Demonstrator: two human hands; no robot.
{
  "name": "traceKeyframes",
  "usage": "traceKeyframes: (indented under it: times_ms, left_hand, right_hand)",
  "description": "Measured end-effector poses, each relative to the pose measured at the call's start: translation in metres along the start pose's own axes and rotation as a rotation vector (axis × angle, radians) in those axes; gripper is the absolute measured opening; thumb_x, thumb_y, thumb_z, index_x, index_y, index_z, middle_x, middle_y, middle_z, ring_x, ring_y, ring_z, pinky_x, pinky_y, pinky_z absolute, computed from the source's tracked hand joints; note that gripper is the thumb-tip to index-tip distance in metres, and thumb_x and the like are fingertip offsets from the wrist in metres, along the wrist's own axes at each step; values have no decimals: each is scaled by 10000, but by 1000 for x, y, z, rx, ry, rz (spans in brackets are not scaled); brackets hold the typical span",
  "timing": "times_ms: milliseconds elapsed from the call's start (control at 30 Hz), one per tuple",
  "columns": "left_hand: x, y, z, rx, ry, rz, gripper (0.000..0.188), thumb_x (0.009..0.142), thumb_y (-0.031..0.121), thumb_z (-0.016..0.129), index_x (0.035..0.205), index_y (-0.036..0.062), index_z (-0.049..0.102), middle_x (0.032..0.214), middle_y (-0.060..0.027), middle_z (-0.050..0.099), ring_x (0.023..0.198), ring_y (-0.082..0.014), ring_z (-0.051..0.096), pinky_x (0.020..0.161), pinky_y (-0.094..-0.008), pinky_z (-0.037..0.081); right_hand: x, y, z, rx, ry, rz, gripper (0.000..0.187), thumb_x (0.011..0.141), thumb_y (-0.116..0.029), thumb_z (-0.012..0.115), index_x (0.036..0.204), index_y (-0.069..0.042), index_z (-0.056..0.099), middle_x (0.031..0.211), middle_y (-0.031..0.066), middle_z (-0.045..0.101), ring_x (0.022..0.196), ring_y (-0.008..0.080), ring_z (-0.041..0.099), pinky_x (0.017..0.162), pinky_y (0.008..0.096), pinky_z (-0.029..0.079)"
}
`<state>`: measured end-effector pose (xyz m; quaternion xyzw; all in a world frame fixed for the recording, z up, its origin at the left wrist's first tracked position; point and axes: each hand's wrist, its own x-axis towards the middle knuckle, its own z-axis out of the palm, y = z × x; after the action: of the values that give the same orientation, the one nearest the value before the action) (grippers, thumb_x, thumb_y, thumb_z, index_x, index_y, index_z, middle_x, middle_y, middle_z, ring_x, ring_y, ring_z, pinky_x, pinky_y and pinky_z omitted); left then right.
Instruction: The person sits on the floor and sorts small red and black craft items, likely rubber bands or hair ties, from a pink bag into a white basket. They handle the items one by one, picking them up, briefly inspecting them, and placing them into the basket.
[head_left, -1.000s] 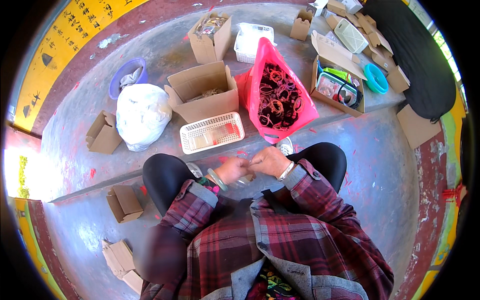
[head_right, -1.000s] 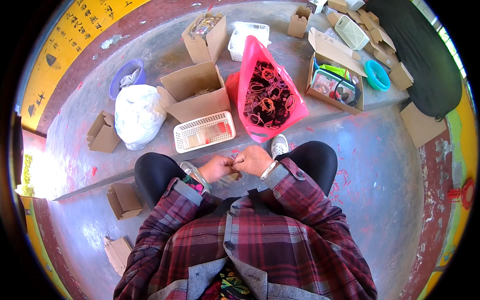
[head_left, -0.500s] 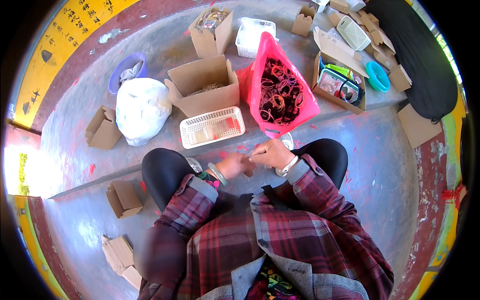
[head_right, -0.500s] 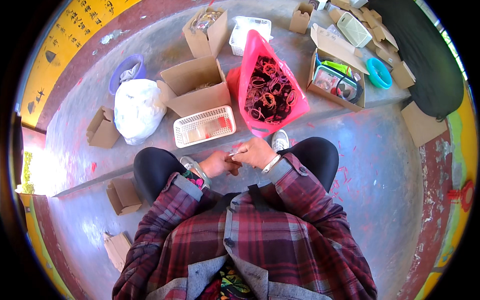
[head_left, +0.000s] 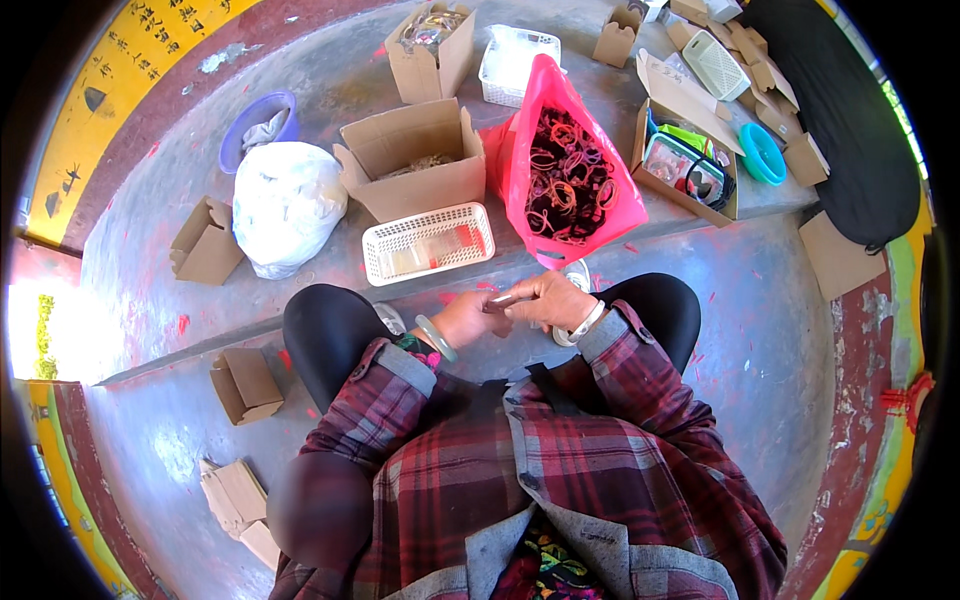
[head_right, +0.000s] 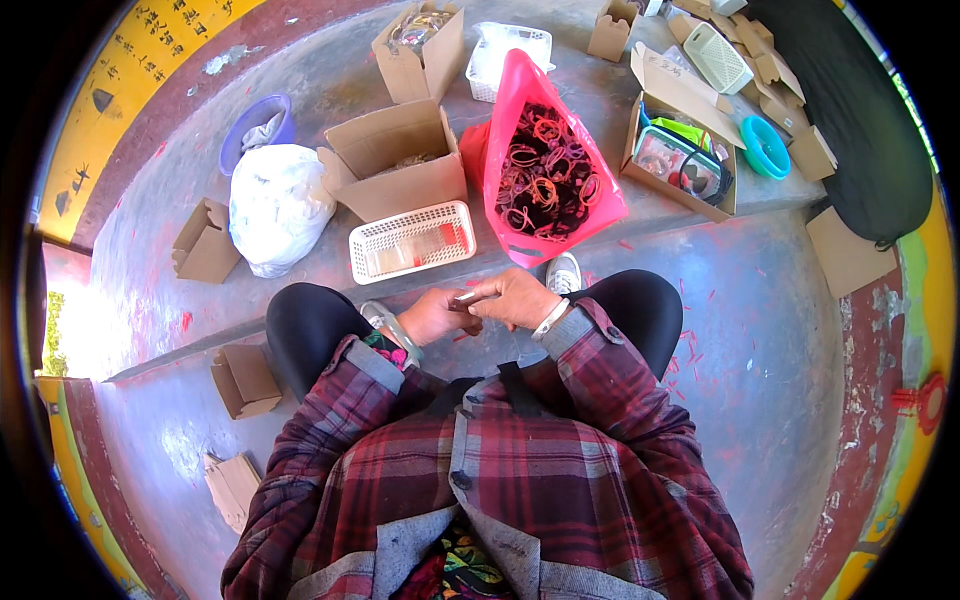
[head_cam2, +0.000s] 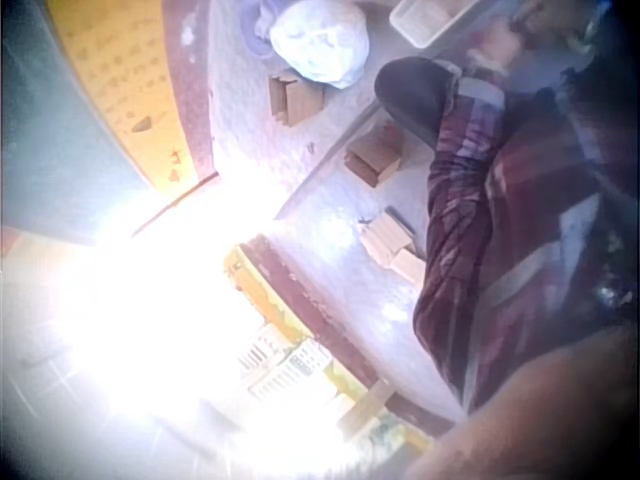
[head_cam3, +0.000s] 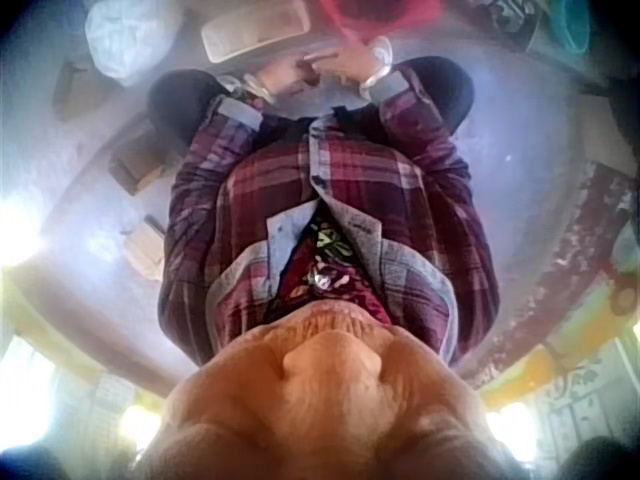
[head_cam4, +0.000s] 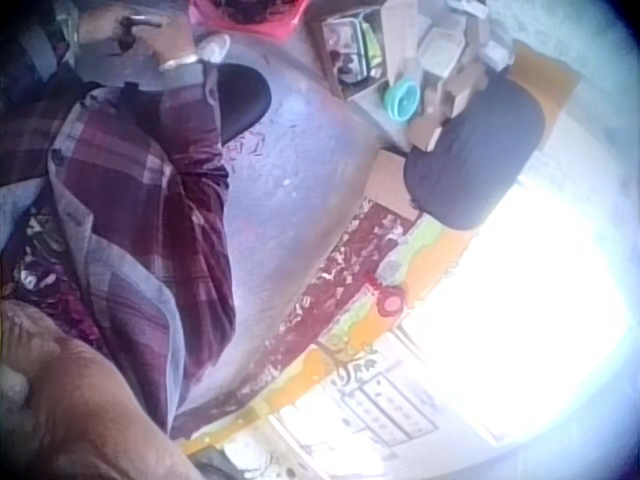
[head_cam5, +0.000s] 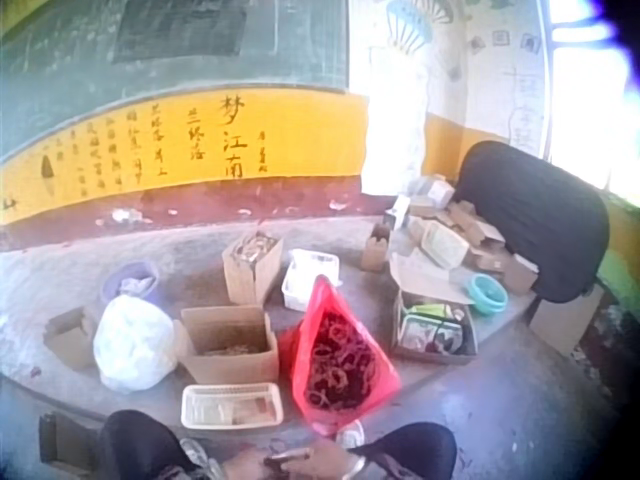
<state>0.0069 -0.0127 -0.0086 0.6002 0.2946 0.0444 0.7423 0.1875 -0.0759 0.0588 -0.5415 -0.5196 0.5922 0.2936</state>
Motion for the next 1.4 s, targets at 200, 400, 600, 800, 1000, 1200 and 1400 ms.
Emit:
traceKeyframes:
  times_ms: [200, 400, 600, 800, 1000, 1200, 1400]
  left_hand:
    - [-3, 7, 2, 29, -82, -48, 254, 778, 9, 603, 1027, 17, 557, 821, -72, 632, 737, -150, 620, 661, -259, 494]
    - [4, -6, -4, -22, -28, 122, 388, 755, -7, 620, 1127, 31, 515, 875, -58, 619, 779, -125, 591, 688, -249, 488]
    - [2, 0, -17, 4, 4, 0, 383, 742, -16, 628, 1112, 20, 535, 861, -80, 620, 755, -133, 599, 678, -276, 503]
    - [1, 5, -15, 216, -61, -31, 366, 764, 53, 638, 1113, 18, 534, 917, -102, 620, 823, -152, 604, 694, -279, 502]
    - [-5, 17, -11, 882, 351, 535, 480, 767, 171, 653, 1193, 29, 483, 1109, -87, 563, 1015, -155, 520, 827, -293, 446]
    - [-3, 8, 6, 183, 167, 322, 379, 815, 62, 536, 1185, -1, 481, 1114, -98, 545, 1003, -130, 523, 828, -257, 439]
    - [-3, 18, 3, 182, 370, 199, 254, 831, 63, 536, 1054, -59, 543, 973, -117, 619, 899, -119, 587, 781, -237, 463]
  right_hand:
    - [5, 12, -2, -55, -41, -39, 202, 783, -165, 599, 847, 20, 649, 707, 81, 598, 468, 106, 536, 415, 216, 415]
    - [8, 17, -2, -43, -55, -156, 185, 789, -148, 574, 808, 25, 636, 723, 85, 600, 599, 132, 592, 555, 250, 481]
    - [4, 13, -3, -45, -40, -86, 249, 834, -195, 556, 1021, -49, 634, 802, 70, 632, 698, 103, 581, 649, 241, 473]
    - [10, 26, -7, -146, -28, -248, 281, 840, -222, 560, 1068, -69, 616, 905, 120, 646, 782, 128, 607, 701, 276, 472]
    - [10, 26, -1, -718, 166, -523, 203, 766, -180, 535, 872, -59, 658, 882, 129, 633, 839, 285, 596, 768, 393, 450]
    - [13, 29, 21, -1165, 220, -349, 138, 728, -150, 518, 763, -72, 626, 792, 115, 605, 752, 302, 585, 729, 432, 421]
    - [13, 26, 23, -1096, 239, -360, 146, 728, -120, 501, 796, -37, 599, 807, 125, 608, 758, 306, 593, 713, 412, 429]
